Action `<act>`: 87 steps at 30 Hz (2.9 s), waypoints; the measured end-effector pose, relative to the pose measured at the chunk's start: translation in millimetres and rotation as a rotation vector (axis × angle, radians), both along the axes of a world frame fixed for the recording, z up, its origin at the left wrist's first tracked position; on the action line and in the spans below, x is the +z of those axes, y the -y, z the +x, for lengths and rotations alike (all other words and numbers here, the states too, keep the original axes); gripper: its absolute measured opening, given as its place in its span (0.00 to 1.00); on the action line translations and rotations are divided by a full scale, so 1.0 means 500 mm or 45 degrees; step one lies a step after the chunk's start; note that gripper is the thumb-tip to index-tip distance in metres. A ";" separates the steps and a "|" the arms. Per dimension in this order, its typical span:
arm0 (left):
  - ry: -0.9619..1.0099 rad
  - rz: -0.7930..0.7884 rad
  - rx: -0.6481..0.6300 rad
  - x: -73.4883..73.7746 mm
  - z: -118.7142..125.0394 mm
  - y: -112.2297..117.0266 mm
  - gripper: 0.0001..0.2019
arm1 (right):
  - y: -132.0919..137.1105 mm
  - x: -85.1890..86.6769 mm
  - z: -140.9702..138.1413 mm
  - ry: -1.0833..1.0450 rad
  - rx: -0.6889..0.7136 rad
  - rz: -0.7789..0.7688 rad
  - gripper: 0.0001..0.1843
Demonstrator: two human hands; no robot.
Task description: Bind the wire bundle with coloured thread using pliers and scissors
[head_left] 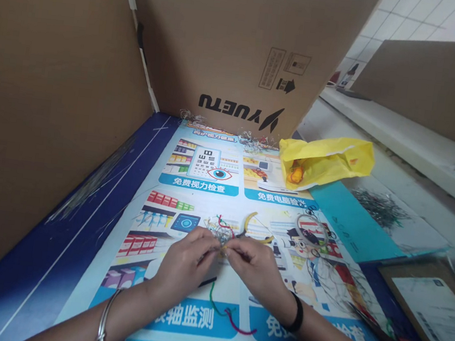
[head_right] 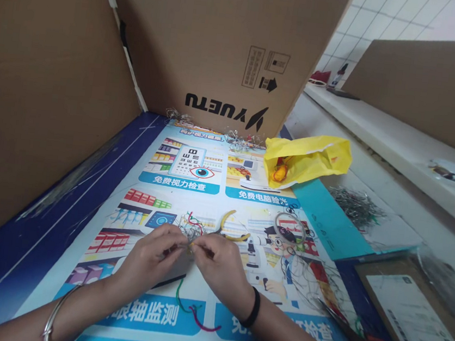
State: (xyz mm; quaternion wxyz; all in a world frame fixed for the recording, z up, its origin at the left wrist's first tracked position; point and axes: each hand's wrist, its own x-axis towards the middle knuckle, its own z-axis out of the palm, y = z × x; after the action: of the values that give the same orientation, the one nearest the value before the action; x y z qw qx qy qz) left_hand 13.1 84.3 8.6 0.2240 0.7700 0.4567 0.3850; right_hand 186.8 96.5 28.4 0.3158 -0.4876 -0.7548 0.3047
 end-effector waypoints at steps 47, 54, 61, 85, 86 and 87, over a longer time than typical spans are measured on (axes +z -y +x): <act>0.250 -0.730 -0.132 0.098 -0.016 -0.005 0.05 | 0.006 0.043 0.007 -0.349 0.108 -0.009 0.04; 0.145 -0.472 -0.125 0.108 -0.024 0.008 0.05 | 0.016 0.048 0.007 -0.399 0.168 0.009 0.04; 0.045 -0.330 -0.124 0.111 -0.022 0.011 0.04 | 0.019 0.059 0.006 -0.254 0.175 -0.054 0.06; 0.105 -0.467 -0.184 0.079 -0.002 0.012 0.10 | 0.027 0.058 -0.007 -0.373 0.105 -0.045 0.05; 0.102 -0.444 -0.175 0.078 -0.001 0.013 0.09 | 0.028 0.056 -0.006 -0.351 0.111 0.017 0.06; 0.105 -0.423 -0.164 0.077 -0.001 0.013 0.08 | 0.028 0.054 -0.005 -0.316 0.123 0.099 0.06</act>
State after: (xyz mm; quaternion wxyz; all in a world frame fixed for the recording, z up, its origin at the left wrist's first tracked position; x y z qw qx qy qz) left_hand 12.8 78.0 47.1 0.3911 0.7335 0.4542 0.3204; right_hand 184.2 82.4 55.5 0.4104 -0.3966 -0.7437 0.3482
